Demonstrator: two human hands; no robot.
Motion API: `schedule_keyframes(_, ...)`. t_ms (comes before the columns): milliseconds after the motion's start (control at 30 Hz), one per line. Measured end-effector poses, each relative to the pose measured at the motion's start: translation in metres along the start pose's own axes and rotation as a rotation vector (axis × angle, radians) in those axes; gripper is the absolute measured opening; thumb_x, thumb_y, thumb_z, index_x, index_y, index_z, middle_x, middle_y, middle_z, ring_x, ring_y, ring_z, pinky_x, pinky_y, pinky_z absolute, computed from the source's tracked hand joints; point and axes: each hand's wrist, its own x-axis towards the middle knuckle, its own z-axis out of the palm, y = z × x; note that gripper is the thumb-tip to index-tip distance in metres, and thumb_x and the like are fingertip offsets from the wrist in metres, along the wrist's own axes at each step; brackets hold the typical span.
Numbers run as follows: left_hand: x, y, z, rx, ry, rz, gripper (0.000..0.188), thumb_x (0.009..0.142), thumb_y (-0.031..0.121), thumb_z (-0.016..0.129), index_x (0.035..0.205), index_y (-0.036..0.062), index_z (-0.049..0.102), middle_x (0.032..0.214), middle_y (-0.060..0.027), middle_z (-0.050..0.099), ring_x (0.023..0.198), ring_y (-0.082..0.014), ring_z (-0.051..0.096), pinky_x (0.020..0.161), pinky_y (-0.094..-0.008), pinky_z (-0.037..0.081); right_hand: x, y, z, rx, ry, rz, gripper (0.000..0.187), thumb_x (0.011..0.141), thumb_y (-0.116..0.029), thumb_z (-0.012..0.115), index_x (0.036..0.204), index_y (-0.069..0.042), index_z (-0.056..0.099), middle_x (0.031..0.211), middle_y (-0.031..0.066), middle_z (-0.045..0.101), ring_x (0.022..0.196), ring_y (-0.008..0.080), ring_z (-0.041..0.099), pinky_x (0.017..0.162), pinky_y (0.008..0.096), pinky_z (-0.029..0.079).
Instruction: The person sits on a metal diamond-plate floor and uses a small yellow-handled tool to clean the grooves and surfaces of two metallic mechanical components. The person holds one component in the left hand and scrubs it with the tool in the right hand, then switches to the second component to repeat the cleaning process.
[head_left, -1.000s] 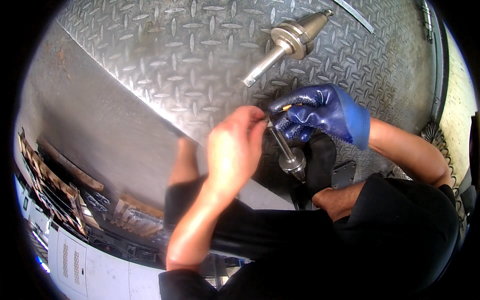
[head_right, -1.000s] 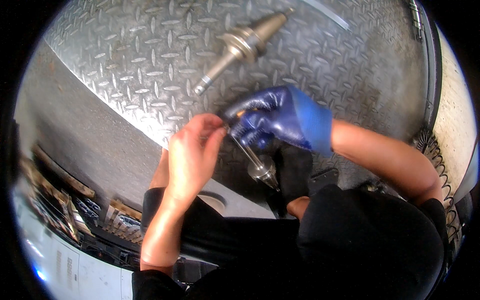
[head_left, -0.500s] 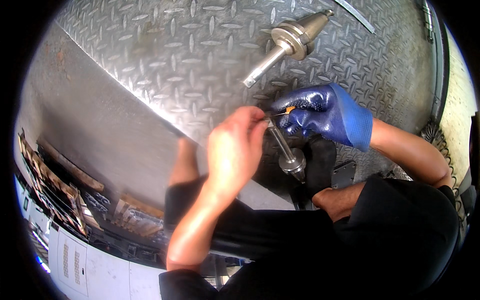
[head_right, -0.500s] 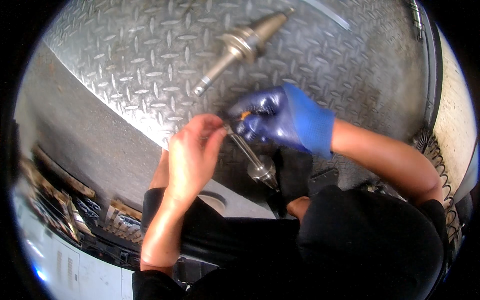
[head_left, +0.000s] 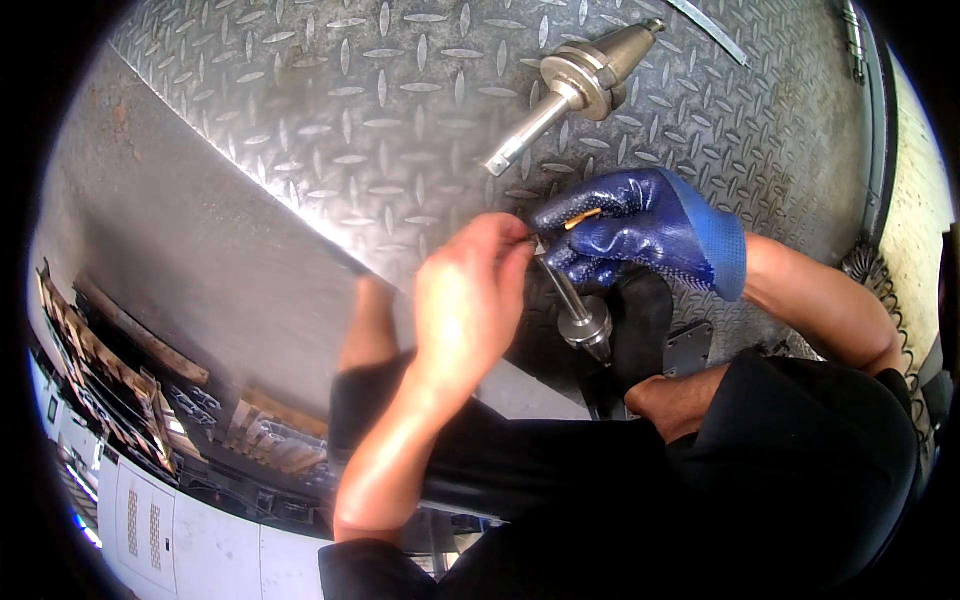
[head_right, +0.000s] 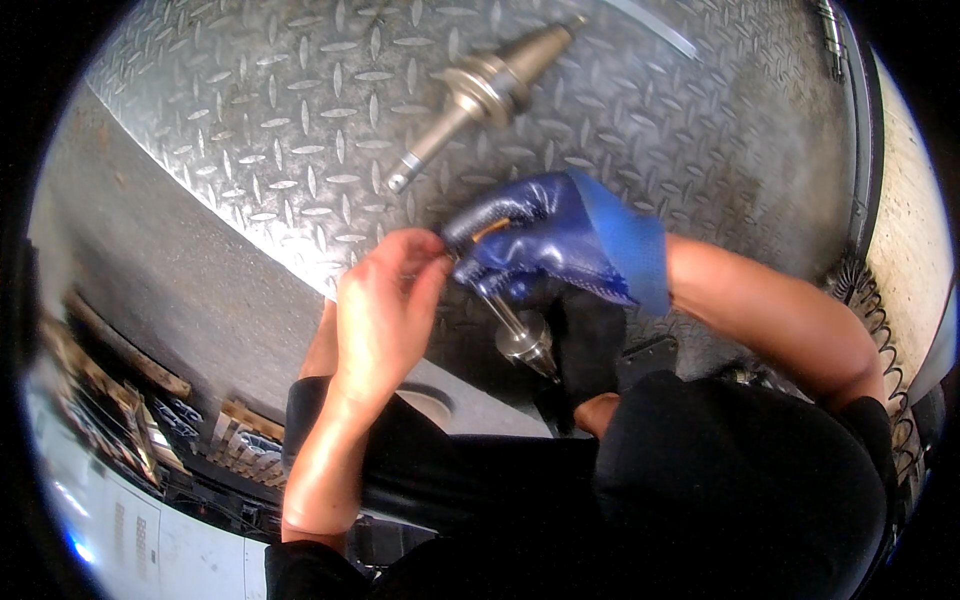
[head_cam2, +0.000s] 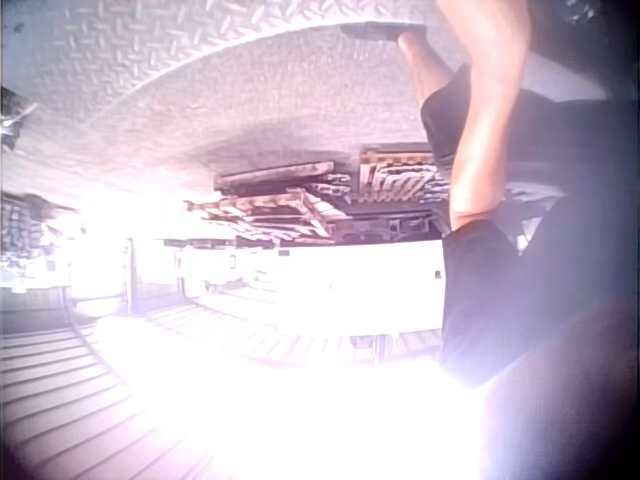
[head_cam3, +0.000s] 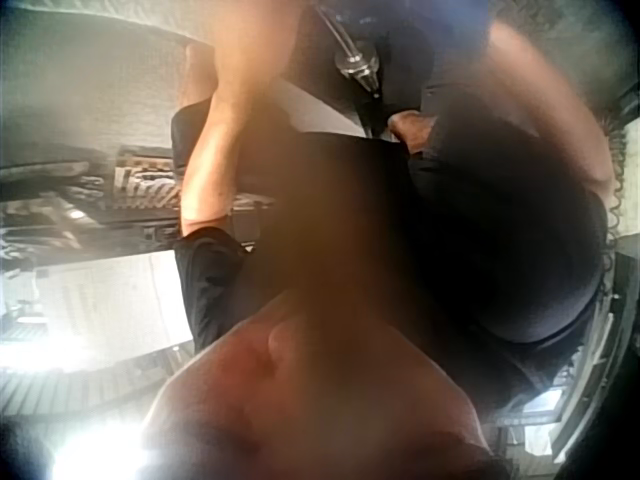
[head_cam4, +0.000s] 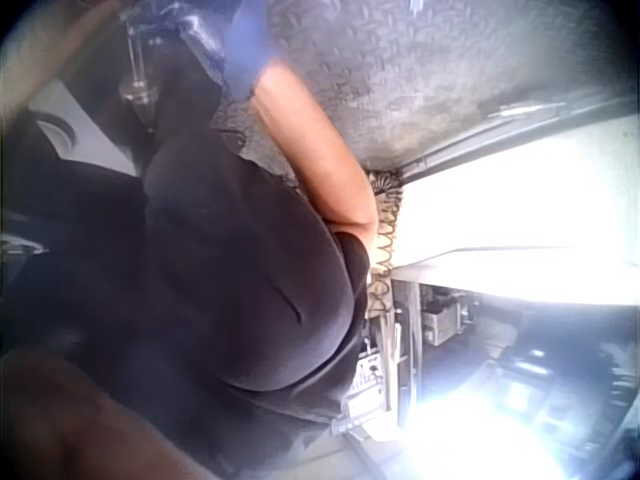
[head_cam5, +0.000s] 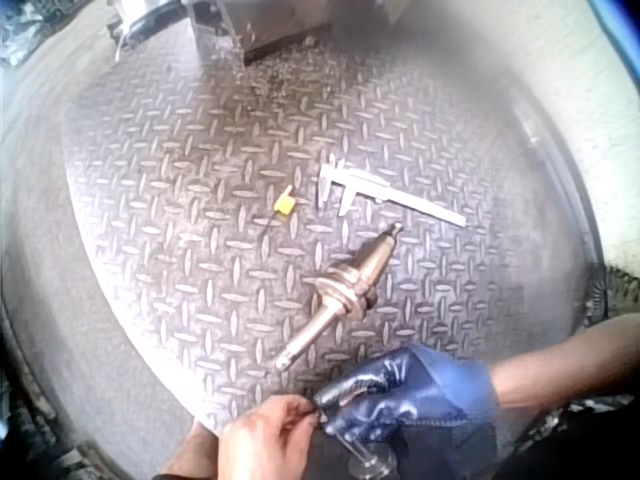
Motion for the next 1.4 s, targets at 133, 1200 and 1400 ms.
schedule_keyframes(133, 0.001, 0.000, 0.000, 0.006, 0.003, 0.022, 0.020, 0.096, 0.003, 0.074, 0.114, -0.0038, 0.072, 0.103, -0.0192, 0.080, 0.098, -0.0290, 0.080, 0.082, -0.0367, 0.064, -0.005, -0.006, 0.004, -0.327, 0.029, -0.160, 0.025, 0.103, -0.017, 0.070, 0.127, -0.009, 0.076, 0.108, 0.0121, 0.081, 0.096, 0.0180, 0.078, 0.086, 0.0315, 0.063)
schedule_keyframes(1200, 0.001, 0.001, -0.001, -0.009, -0.006, 0.018, 0.020, 0.096, 0.003, 0.074, 0.114, -0.0039, 0.071, 0.104, -0.0193, 0.080, 0.099, -0.0299, 0.080, 0.083, -0.0371, 0.064, -0.006, -0.002, 0.004, -0.682, 0.094, -0.343, 0.029, 0.103, -0.010, 0.066, 0.131, -0.012, 0.074, 0.102, 0.0120, 0.080, 0.084, 0.0194, 0.076, 0.077, 0.0320, 0.062)
schedule_keyframes(1400, 0.000, -0.002, 0.001, -0.009, -0.001, 0.015, 0.020, 0.096, 0.004, 0.074, 0.114, -0.0038, 0.071, 0.105, -0.0194, 0.079, 0.099, -0.0296, 0.080, 0.083, -0.0375, 0.064, -0.001, -0.011, 0.005, -0.434, 0.055, -0.173, 0.031, 0.101, -0.014, 0.073, 0.131, -0.005, 0.075, 0.112, 0.0118, 0.080, 0.100, 0.0141, 0.075, 0.087, 0.0325, 0.061)
